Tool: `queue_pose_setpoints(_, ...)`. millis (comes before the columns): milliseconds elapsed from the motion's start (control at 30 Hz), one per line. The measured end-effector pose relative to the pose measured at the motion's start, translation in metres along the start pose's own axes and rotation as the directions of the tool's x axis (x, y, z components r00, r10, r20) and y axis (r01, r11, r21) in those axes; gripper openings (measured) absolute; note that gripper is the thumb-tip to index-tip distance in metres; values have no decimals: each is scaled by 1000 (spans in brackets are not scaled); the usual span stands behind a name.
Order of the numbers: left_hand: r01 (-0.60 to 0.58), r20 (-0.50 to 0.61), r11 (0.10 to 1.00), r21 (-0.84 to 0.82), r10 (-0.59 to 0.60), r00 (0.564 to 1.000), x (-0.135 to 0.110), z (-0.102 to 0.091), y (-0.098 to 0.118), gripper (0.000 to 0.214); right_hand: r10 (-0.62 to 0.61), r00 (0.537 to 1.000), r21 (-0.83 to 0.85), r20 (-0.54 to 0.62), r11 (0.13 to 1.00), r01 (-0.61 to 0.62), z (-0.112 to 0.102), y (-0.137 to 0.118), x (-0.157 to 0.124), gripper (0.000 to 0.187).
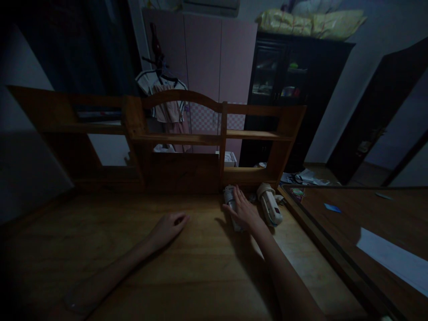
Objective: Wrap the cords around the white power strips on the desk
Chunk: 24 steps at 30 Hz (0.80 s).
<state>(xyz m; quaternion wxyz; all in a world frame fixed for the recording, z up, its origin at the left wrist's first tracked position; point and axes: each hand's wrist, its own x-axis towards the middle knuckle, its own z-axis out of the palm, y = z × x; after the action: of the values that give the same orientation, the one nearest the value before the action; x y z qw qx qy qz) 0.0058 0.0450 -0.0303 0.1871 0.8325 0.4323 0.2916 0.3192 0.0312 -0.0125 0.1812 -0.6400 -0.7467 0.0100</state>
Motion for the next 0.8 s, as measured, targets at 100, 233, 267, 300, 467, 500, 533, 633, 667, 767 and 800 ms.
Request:
queue_pose_setpoints(100, -2, 7, 1000, 2, 2, 1000, 0, -1, 1, 33, -2, 1000, -8, -18, 1000, 2, 2, 0, -1, 88)
queue_pose_setpoints(233, -3, 8, 1000, 10, 3, 1000, 1, -2, 1, 34, -1, 994, -55, -106, 998, -5, 3, -4, -2, 86)
queue_pose_setpoints(267, -3, 8, 1000, 11, 3, 1000, 1, -2, 0, 33, -4, 988, -69, -151, 998, -7, 2, -6, -2, 85)
queue_pose_setpoints(300, -2, 7, 1000, 11, 2, 1000, 1, -1, 0, 33, -10, 979, -82, -202, 997, -6, 1, -8, -2, 83)
queue_pose_setpoints(467, -1, -6, 1000, 8, 1, 1000, 1, 0, -3, 26, -30, 923, -119, -384, 993, -17, -7, -15, -4, 63)
queue_pose_setpoints(500, -1, -7, 1000, 4, 1, 1000, 1, 0, -4, 22, -28, 920, -124, -391, 992, -23, -8, -16, -5, 61)
queue_pose_setpoints(533, -4, -5, 1000, 0, 4, 1000, 1, 0, -5, 18, -18, 920, -129, -392, 991, -35, -9, -16, -5, 60)
queue_pose_setpoints(633, -44, -7, 999, -2, 44, 999, 3, 0, -8, 12, 115, 921, -128, -373, 976, -174, -8, -16, -8, 48)
queue_pose_setpoints(667, -59, -10, 998, 2, 59, 998, 4, 0, -9, 13, 188, 912, -122, -366, 961, -247, -8, -17, -9, 42)
queue_pose_setpoints(767, -76, -14, 997, 10, 76, 997, 4, 1, -11, 15, 350, 870, -110, -346, 906, -409, -7, -19, -11, 38)
queue_pose_setpoints(800, -73, -12, 997, 9, 73, 997, 4, 1, -11, 15, 376, 867, -108, -327, 896, -430, -7, -19, -12, 40)
